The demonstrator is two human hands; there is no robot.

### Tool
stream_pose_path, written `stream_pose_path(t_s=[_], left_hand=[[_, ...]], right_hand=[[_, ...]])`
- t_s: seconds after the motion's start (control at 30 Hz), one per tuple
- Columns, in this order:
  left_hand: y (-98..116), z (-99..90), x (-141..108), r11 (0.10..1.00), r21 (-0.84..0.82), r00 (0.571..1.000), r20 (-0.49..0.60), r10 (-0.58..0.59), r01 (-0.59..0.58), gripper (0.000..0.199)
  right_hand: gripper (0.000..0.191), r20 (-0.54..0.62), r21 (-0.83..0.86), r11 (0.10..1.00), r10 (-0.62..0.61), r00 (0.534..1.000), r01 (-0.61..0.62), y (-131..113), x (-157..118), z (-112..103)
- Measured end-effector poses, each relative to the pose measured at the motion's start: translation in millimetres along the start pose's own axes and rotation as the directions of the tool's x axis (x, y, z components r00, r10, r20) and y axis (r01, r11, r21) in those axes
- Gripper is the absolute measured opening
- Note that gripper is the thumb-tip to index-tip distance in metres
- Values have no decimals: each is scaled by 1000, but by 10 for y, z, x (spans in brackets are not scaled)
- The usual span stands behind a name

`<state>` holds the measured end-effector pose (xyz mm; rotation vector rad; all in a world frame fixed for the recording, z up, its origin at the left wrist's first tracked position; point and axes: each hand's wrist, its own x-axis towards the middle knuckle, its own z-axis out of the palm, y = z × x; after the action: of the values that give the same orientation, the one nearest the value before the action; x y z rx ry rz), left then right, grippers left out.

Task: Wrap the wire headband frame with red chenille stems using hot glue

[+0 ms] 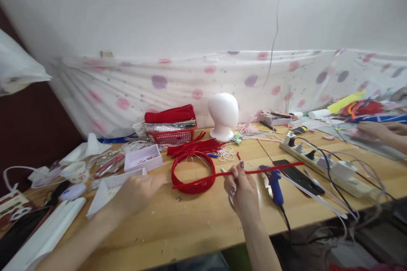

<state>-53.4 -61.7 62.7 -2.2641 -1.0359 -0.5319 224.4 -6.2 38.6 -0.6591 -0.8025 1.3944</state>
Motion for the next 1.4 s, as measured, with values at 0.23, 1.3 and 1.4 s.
stream_pose_path(t_s=[0.23,1.3,1.4], left_hand=[[-217,-259,-261,863,95,860,76,-504,497,44],[485,-228,-643,908,-168,919,160,-359,384,27],[642,-194,-382,894,-247,918,234,-319,373,27]], right_hand=[[56,2,-23,997,-72,997,72,-27,-6,-18],[45,72,-281,929,-229,971,240,-253,-261,-536],[47,367,-548,611,-439,820,572,-128,-501,-302]])
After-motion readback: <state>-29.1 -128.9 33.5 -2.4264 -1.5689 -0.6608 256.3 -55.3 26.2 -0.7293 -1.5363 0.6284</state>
